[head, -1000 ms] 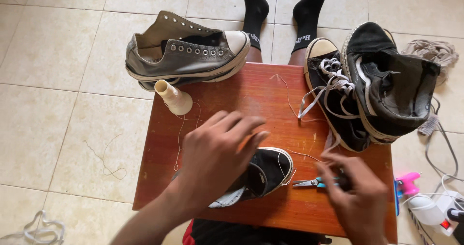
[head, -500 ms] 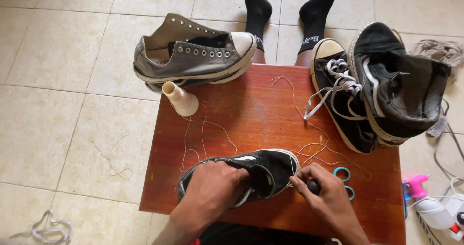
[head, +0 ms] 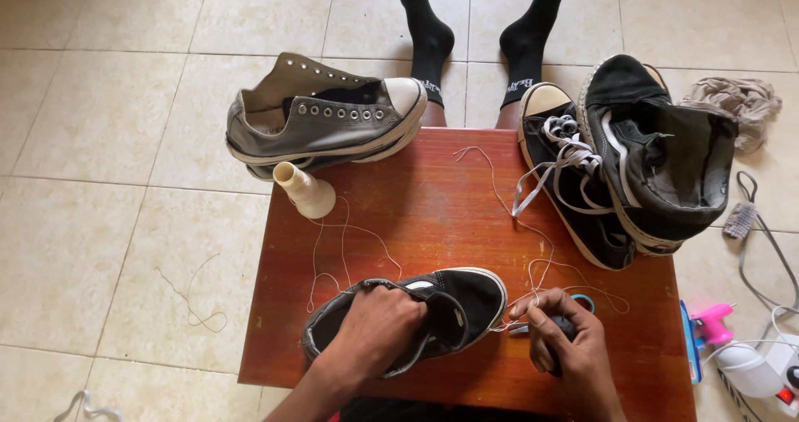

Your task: The person sews the sole of a black shoe by hand using a needle and thread, pulling the thread through the material and securing it.

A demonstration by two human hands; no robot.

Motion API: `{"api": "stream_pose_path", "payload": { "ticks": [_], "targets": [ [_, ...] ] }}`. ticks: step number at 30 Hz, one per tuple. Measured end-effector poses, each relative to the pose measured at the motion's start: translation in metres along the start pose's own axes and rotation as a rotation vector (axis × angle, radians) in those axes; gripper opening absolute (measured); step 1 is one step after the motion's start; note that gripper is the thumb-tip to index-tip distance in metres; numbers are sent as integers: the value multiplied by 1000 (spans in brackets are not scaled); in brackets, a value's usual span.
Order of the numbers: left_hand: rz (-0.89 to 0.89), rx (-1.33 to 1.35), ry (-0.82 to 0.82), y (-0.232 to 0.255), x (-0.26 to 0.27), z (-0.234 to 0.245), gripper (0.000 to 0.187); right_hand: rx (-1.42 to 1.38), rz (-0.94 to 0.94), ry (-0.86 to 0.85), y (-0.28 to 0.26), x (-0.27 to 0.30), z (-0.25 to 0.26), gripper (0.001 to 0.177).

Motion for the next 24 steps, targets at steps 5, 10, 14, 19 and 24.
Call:
{"api": "stream_pose_path", "payload": {
  "ticks": [5, 10, 14, 19, 24],
  "targets": [
    [-97, 26, -26, 14, 2, 4, 15, -308, -22, -128, 32, -17, 13, 8],
    [-69, 101, -188, 13, 12, 30, 16, -70, -57, 40, 24, -12, 27, 18],
    [-50, 54, -121, 3, 27, 28, 13, 154, -75, 102, 25, -6, 36, 26],
    [44, 139, 25, -16, 70, 82, 25, 217, -61, 109, 26, -5, 38, 25],
    [-97, 630, 402, 4, 91, 151, 14, 186, -99, 128, 30, -3, 39, 23]
  ]
}}
Point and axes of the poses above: each hand's wrist, its own x-axis away from the middle knuckle, its own z-axis out of the back of the hand, y = z × x, the point moved 10 cm from there along -x, towards the middle knuckle, and after that the axes turned 13 degrees about -z, right-handed, at the moved point
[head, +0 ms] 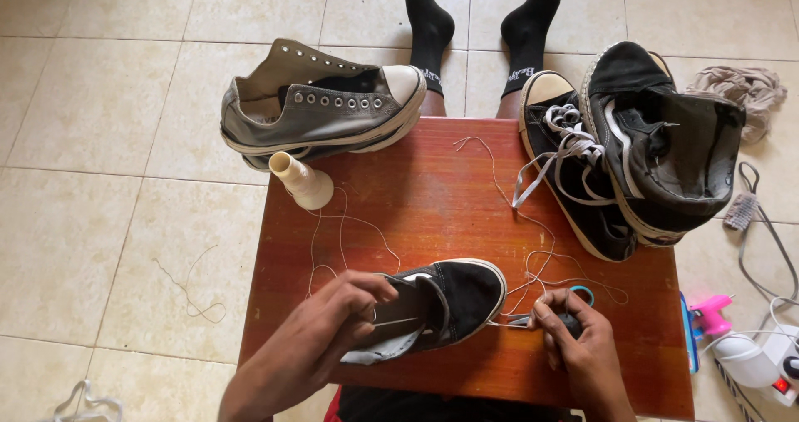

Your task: The person sews the sole of a black shoe by hand using a needle and thread, pulling the thread through the material and securing it.

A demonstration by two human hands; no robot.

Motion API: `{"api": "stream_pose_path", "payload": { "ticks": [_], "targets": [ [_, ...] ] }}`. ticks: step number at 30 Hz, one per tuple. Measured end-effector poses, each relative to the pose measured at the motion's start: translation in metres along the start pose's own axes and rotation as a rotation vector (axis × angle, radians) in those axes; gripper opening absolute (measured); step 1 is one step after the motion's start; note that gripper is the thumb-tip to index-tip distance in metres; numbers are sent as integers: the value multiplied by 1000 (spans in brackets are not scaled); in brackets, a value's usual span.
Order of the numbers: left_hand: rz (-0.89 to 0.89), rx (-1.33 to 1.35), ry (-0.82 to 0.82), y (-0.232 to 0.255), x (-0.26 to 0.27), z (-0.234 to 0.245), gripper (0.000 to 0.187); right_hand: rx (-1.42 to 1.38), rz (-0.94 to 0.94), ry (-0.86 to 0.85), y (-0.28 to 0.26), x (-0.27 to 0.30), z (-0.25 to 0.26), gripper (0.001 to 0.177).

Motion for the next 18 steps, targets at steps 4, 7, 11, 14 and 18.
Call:
{"api": "stream_pose_path", "payload": {
  "ticks": [4, 7, 11, 14, 18],
  "targets": [
    [58, 523, 198, -14, 11, -4, 32, 29, 22, -7, 5, -4, 3, 25],
    [229, 374, 221, -59, 27, -23, 20, 23, 23, -10, 3, -4, 3, 25],
    [230, -142, 63, -65, 24, -41, 13, 15, 35, -5, 3, -6, 4, 26],
    [130, -366, 19, -64, 20, -57, 17, 27, 46, 2, 0, -5, 3, 27],
    [150, -562, -45, -76, 29, -76, 26, 20, 38, -21, -2, -3, 0, 27]
  ]
}}
Point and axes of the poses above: each hand's wrist, its own x-axis away from the middle knuckle, its own z-axis out of the back of the hand, y = z × x, the point moved 10 cm from there along -x, towards the middle knuckle, and after that the axes turned 13 degrees about -z, right-handed, at the moved point
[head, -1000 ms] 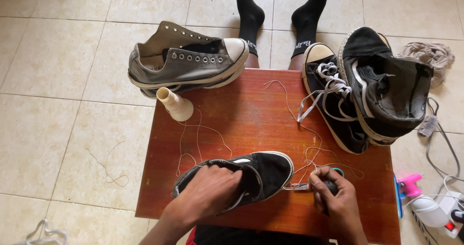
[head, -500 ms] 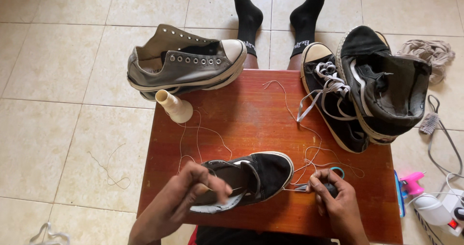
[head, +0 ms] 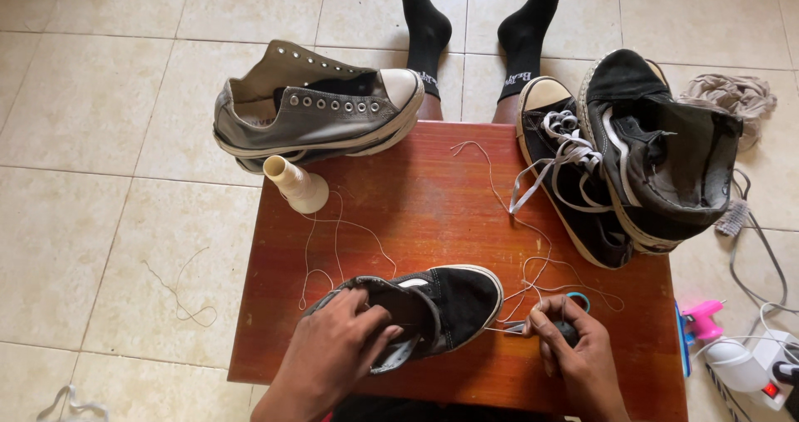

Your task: The person sews the sole of a black shoe by hand using a needle and thread, pulling the thread through the material and securing it.

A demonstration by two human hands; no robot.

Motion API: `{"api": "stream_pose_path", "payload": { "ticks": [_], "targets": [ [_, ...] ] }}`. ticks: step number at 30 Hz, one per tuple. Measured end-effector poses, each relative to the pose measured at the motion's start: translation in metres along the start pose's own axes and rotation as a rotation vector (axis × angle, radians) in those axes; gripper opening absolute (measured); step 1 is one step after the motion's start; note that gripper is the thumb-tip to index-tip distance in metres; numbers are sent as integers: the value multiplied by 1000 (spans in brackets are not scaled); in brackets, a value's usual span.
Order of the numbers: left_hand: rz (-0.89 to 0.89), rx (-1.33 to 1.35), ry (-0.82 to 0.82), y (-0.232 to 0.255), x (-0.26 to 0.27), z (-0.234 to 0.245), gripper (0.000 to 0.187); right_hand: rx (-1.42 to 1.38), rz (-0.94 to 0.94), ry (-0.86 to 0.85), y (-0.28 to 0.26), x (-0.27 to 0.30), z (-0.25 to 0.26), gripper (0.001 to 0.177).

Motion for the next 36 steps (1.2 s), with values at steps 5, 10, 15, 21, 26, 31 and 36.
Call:
{"api": "stream_pose_path", "payload": {
  "ticks": [5, 10, 15, 21, 26, 31, 36],
  "targets": [
    [89, 8, -101, -5, -6, -13, 34, 65, 43, -7, -7, 3, -4, 28],
    [138, 68, -220, -5, -14, -20, 30, 39, 36, -20, -5, 4, -9, 24],
    [236, 192, -215, -13, -13, -27, 65, 30, 28, -17, -8, 8, -11, 21],
    [237, 241, -198, -12, -14, -25, 64, 4, 36, -75, -1, 7, -15, 19],
    [238, 259, -149, -13, -14, -24, 65, 1, 6, -72, 0, 8, -17, 17],
    [176, 222, -127, -11, -12, -25, 60, 17, 33, -38, -6, 7, -8, 16],
    [183, 143, -102, -11, -4, -7, 19, 23, 15, 73, -34, 15, -3, 15]
  ]
}}
Point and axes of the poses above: each hand's wrist, its own x-axis away from the middle knuckle, its own z-axis out of the back of the hand, y = z × x, the point moved 10 cm from there along -x, towards the middle knuckle, and after that the axes turned 13 degrees about -z, right-handed, at the moved point
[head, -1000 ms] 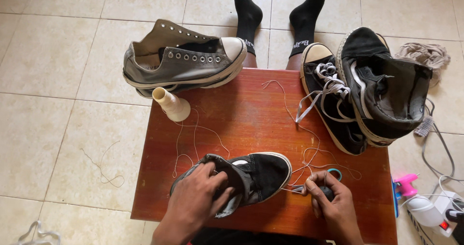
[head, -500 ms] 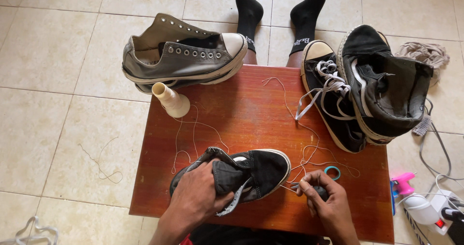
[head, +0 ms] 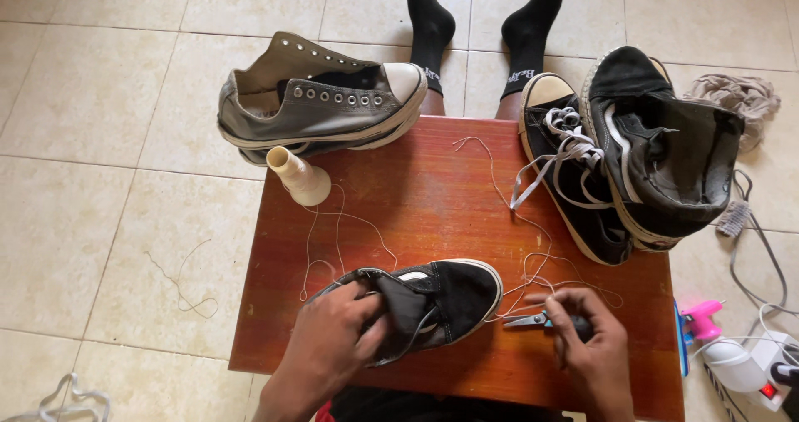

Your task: The person sews the sole of a black shoe by hand using a needle and thread, pulling the thread through the material and securing it.

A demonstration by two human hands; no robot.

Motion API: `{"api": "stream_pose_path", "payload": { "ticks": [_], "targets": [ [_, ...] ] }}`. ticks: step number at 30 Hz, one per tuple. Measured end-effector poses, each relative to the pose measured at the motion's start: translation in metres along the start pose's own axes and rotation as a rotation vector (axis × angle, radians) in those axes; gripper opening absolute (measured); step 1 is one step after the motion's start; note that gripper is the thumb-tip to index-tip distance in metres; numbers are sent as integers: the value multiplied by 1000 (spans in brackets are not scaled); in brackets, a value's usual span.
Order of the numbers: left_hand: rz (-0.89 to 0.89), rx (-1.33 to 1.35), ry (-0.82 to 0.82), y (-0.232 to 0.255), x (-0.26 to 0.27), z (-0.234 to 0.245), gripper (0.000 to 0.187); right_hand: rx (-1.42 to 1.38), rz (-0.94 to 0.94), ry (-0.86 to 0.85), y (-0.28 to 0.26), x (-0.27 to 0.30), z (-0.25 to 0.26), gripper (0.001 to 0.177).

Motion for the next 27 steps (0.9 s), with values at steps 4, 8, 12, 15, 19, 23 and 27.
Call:
{"api": "stream_pose_path", "payload": {
  "ticks": [4, 8, 12, 15, 19, 23, 27],
  "targets": [
    [196, -124, 47, 0, -8, 2, 57, 214, 234, 342, -46, 35, 3, 15],
    [282, -294, 137, 13, -19, 11, 83, 271, 326, 216, -65, 51, -35, 30],
    [321, -289, 89, 15, -20, 8, 95, 534, 401, 144, -93, 48, -84, 52],
    [282, -301, 155, 17, -13, 27, 103, 679, 263, 193, -84, 26, -88, 18],
    [198, -146, 228, 9, 4, 46, 73, 786, 247, 267, -63, -9, -77, 38],
    [175, -67, 571, 7, 35, 110, 41, 829, 271, 302, -55, -16, -72, 39],
    [386, -308, 655, -7, 66, 144, 35, 765, 256, 335, -64, -9, -65, 34]
  ]
}}
Point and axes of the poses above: each hand's wrist, its own x-axis away from the middle knuckle, its own z-axis out of the back of the hand, y = z × x, the point moved 10 cm from there along -x, towards the middle knuckle, and after that the axes turned 13 degrees about -z, right-handed, at the moved point
